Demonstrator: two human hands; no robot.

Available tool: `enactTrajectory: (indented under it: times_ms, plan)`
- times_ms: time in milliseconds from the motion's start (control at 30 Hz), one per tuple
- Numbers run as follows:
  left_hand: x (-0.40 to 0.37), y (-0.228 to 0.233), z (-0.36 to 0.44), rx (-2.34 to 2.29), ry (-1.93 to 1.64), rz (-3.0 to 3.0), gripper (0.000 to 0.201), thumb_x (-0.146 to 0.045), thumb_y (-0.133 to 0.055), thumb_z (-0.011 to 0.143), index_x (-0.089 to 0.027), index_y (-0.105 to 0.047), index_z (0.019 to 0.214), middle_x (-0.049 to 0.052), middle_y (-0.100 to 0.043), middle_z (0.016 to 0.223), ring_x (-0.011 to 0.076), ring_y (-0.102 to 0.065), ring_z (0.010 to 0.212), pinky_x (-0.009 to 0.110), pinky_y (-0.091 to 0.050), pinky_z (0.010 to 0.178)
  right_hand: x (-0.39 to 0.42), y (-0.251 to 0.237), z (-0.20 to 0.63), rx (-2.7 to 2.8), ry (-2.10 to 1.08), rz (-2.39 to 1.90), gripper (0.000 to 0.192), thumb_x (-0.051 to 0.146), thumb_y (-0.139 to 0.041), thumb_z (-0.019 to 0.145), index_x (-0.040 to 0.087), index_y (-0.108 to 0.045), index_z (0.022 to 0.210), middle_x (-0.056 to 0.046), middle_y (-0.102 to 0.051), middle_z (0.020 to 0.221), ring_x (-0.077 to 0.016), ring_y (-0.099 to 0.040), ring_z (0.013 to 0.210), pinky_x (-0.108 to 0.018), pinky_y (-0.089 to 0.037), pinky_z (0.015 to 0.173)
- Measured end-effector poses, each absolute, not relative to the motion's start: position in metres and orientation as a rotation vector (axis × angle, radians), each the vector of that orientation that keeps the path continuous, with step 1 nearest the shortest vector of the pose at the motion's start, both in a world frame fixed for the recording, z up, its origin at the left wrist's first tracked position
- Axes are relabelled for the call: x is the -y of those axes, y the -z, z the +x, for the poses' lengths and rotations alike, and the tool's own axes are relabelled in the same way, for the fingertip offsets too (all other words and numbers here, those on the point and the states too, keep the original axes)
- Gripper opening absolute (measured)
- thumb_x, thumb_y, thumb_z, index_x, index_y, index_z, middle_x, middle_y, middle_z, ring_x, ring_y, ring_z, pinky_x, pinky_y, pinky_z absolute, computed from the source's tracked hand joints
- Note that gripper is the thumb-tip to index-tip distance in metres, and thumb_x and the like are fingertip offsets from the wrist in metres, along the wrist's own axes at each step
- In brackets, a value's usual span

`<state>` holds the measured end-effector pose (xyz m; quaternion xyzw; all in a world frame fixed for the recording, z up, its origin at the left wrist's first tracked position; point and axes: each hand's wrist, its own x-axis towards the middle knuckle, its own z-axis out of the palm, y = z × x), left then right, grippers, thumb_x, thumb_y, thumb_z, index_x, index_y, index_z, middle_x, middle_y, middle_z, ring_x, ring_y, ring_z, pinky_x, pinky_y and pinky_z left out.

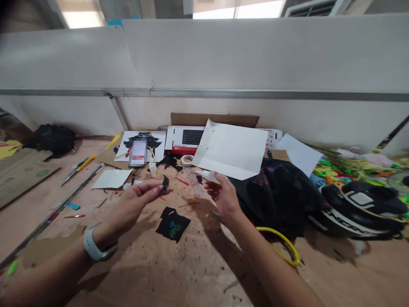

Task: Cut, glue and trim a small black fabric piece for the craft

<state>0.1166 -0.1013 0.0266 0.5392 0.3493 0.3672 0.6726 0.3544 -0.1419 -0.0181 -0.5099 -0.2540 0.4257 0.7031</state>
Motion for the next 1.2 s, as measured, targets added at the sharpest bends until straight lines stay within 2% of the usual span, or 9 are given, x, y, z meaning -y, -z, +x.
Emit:
enactTrajectory:
  times_ms: [100,167,300,367,433,567,700,933,1200]
  plan:
    - [0.092,-0.039,0.098,-0.826,-0.883,1.273,0.031,-0.038,-0.075,0.077,-0.016,-0.074,0.097,0.008,-0.076,0.099,0.0215,-0.069,0.099,0.036,-0.048,0.096,0.138,0.019,0.357,0.29,-1.091,-1.049,0.025,0.041,-0.071,0.073,0.02,-0.059,0.077,0.007,-0.056,0.049,-0.0078,-0.045,0.036,-0.018,-0.037,0.032]
    - [0.092,-0.038,0.087,-0.852,-0.864,1.297,0.03,-0.038,-0.074,0.078,-0.017,-0.073,0.099,0.008,-0.076,0.102,0.022,-0.068,0.101,0.036,-0.048,0.097,0.137,0.02,0.356,0.233,-1.161,-1.036,0.019,0.037,-0.069,0.076,0.021,-0.06,0.078,0.006,-0.056,0.051,-0.0079,-0.046,0.039,-0.018,-0.037,0.033]
    - [0.096,-0.024,0.07,-0.925,-0.782,1.292,0.031,-0.039,-0.072,0.08,-0.018,-0.073,0.102,0.008,-0.075,0.106,0.0218,-0.068,0.102,0.036,-0.047,0.097,0.139,0.029,0.346,0.343,-1.291,-1.088,0.02,0.028,-0.07,0.075,0.02,-0.066,0.093,-0.002,-0.071,0.083,-0.0136,-0.065,0.069,-0.021,-0.053,0.056]
    - [0.096,-0.015,0.065,-0.977,-0.732,1.283,0.032,-0.041,-0.072,0.079,-0.018,-0.073,0.101,0.009,-0.075,0.105,0.0221,-0.068,0.101,0.036,-0.047,0.096,0.138,0.035,0.339,0.539,-1.34,-1.113,0.033,0.026,-0.075,0.07,0.021,-0.066,0.101,-0.004,-0.072,0.098,-0.0178,-0.067,0.086,-0.026,-0.055,0.071]
    - [0.095,-0.008,0.061,-1.012,-0.703,1.238,0.033,-0.042,-0.074,0.076,-0.017,-0.073,0.098,0.009,-0.075,0.103,0.022,-0.068,0.1,0.035,-0.048,0.094,0.133,0.042,0.331,0.766,-1.356,-1.177,0.04,0.027,-0.078,0.067,0.021,-0.064,0.105,-0.005,-0.071,0.101,-0.0205,-0.067,0.09,-0.033,-0.054,0.079]
    - [0.092,0.003,0.059,-0.985,-0.723,1.123,0.035,-0.042,-0.078,0.07,-0.015,-0.073,0.093,0.01,-0.076,0.1,0.0204,-0.069,0.095,0.032,-0.05,0.09,0.113,0.055,0.318,1.125,-1.096,-1.391,0.036,0.03,-0.075,0.068,0.02,-0.062,0.101,-0.005,-0.069,0.096,-0.022,-0.065,0.088,-0.039,-0.051,0.081]
    - [0.092,0.013,0.06,-0.938,-0.697,1.12,0.036,-0.04,-0.077,0.073,-0.015,-0.073,0.099,0.01,-0.075,0.101,0.019,-0.07,0.093,0.031,-0.05,0.089,0.095,0.064,0.309,1.289,-0.866,-1.505,0.034,0.028,-0.069,0.069,0.018,-0.061,0.101,-0.006,-0.068,0.097,-0.0233,-0.064,0.09,-0.04,-0.049,0.083]
    - [0.091,0.03,0.053,-0.912,-0.567,0.993,0.032,-0.039,-0.077,0.075,-0.017,-0.074,0.097,0.009,-0.076,0.098,0.0184,-0.069,0.093,0.03,-0.051,0.086,0.094,0.07,0.307,1.388,-0.738,-1.646,0.03,0.034,-0.065,0.076,0.019,-0.06,0.102,-0.007,-0.07,0.094,-0.0247,-0.066,0.085,-0.039,-0.05,0.076]
    - [0.094,0.026,0.056,-0.895,-0.47,0.867,0.036,-0.038,-0.081,0.07,-0.013,-0.074,0.095,0.01,-0.076,0.095,0.0161,-0.069,0.085,0.027,-0.052,0.081,0.093,0.073,0.313,1.383,-0.783,-1.582,0.038,0.033,-0.067,0.075,0.02,-0.059,0.11,-0.008,-0.07,0.1,-0.0246,-0.066,0.09,-0.04,-0.05,0.082]
